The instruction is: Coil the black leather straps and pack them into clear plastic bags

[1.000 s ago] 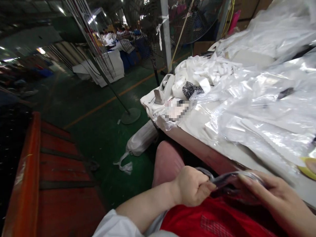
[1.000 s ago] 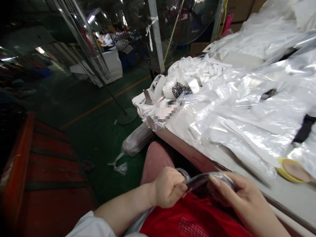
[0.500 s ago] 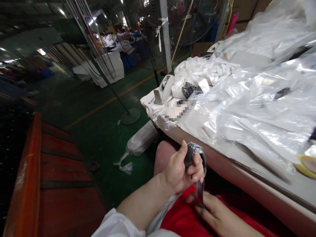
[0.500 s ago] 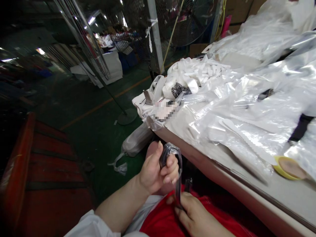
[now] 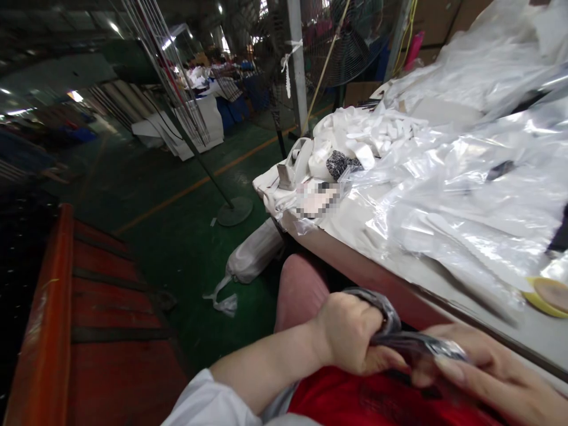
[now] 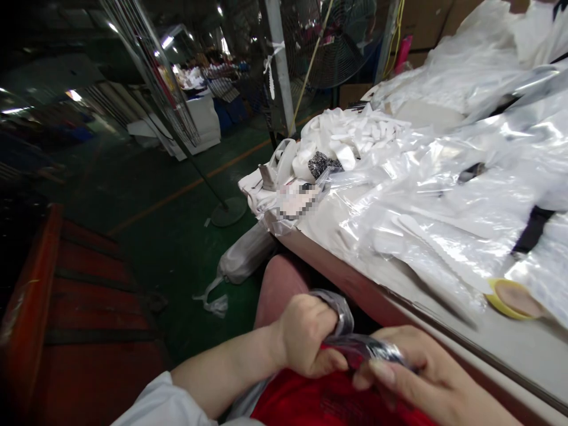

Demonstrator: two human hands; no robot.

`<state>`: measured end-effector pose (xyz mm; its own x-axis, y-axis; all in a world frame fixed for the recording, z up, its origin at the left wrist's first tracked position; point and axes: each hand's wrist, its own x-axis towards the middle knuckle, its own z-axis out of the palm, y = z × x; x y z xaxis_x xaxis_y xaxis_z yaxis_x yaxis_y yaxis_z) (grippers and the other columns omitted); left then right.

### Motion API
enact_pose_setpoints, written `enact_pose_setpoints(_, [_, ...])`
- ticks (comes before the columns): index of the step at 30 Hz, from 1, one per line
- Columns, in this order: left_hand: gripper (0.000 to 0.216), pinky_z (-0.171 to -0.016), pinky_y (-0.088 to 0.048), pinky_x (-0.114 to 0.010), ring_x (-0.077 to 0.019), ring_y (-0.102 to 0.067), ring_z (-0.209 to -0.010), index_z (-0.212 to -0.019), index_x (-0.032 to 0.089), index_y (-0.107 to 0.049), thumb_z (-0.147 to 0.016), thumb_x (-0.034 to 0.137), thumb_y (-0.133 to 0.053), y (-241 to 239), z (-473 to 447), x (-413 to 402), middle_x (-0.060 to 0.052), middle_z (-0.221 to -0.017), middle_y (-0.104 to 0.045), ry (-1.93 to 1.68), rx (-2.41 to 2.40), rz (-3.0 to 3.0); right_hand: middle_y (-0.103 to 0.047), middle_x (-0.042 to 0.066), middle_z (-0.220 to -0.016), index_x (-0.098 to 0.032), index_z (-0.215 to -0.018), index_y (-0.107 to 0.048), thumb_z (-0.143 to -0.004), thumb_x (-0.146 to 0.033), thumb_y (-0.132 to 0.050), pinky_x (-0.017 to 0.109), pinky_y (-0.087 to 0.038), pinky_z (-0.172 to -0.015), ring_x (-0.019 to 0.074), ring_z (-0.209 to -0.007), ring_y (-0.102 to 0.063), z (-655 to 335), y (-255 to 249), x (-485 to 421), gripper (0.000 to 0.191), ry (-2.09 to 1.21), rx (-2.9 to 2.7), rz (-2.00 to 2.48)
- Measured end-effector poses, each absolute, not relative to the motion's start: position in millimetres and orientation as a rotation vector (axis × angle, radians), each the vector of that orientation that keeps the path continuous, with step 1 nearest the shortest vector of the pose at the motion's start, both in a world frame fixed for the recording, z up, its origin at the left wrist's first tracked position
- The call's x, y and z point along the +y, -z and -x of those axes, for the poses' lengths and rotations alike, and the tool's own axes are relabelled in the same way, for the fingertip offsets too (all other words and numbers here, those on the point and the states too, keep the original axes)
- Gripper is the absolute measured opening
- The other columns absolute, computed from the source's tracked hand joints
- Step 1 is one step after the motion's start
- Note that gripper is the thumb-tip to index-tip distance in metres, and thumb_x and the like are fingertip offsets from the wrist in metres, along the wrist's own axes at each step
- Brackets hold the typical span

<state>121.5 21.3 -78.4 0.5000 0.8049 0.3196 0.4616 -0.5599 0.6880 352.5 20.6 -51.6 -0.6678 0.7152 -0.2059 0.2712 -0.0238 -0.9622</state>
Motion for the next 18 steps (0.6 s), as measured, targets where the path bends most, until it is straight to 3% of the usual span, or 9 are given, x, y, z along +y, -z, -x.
enact_pose_setpoints(3, [0.065, -0.056, -0.04, -0.03, -0.0174, -0.054, -0.054, -0.06, 0.019, -0.054, -0.093, 0.066, -0.023, 73.6, -123.2, 15.8, -0.007, -0.058, -0.057, -0.618, 0.882, -1.878, -0.067, 0.007, -0.076, -0.018, -0.077, -0.073, -0.088, -0.052, -0.059, 0.026, -0.052, -0.063, 0.0198, -0.068, -0.061, -360.3, 56.8, 39.2, 0.038, -1.671, -1.961, 1.083])
enact_pose_setpoints(7, [0.069, -0.039, -0.032, -0.025, -0.0102, -0.033, -0.03, -0.058, 0.02, -0.05, -0.087, 0.077, -0.024, 64.0, -114.5, 20.8, 0.006, -0.036, -0.032, -0.457, 0.565, -0.999, -0.071, 0.01, -0.092, -0.017, -0.103, -0.073, -0.084, -0.054, -0.063, 0.04, -0.053, -0.086, 0.0283, -0.09, -0.065, -354.6, 84.4, 40.1, 0.042, -1.762, -1.875, 1.088])
enact_pose_setpoints(11, [0.071, -0.037, -0.034, -0.022, -0.0084, -0.027, -0.025, -0.053, 0.019, -0.048, -0.089, 0.075, -0.025, 57.8, -97.4, 31.7, 0.008, -0.03, -0.025, -0.497, 0.392, -0.63, -0.072, 0.009, -0.093, -0.019, -0.127, -0.062, -0.082, -0.053, -0.066, 0.037, -0.056, -0.079, 0.0269, -0.086, -0.066, -352.3, 111.5, 31.9, 0.057, -1.796, -1.778, 1.1])
enact_pose_setpoints(14, [0.076, -0.039, -0.038, -0.022, -0.0082, -0.026, -0.025, -0.05, 0.018, -0.05, -0.092, 0.071, -0.016, 54.7, -83.5, 39.4, 0.007, -0.029, -0.024, -0.554, 0.411, -0.505, -0.071, 0.007, -0.096, -0.023, -0.121, -0.064, -0.084, -0.051, -0.066, 0.033, -0.056, -0.078, 0.0261, -0.088, -0.066, -356.7, 121.6, 33.4, 0.046, -1.777, -1.722, 1.205])
enact_pose_setpoints(18, [0.081, -0.038, -0.038, -0.021, -0.0087, -0.025, -0.025, -0.049, 0.018, -0.051, -0.094, 0.068, -0.006, 51.4, -73.1, 45.7, 0.006, -0.029, -0.024, -0.646, 0.45, -0.448, -0.069, 0.005, -0.082, -0.023, -0.099, -0.071, -0.089, -0.058, -0.055, 0.029, -0.056, -0.072, 0.023, -0.078, -0.065, -361.3, 126.9, 37.3, 0.04, -1.779, -1.678, 1.249])
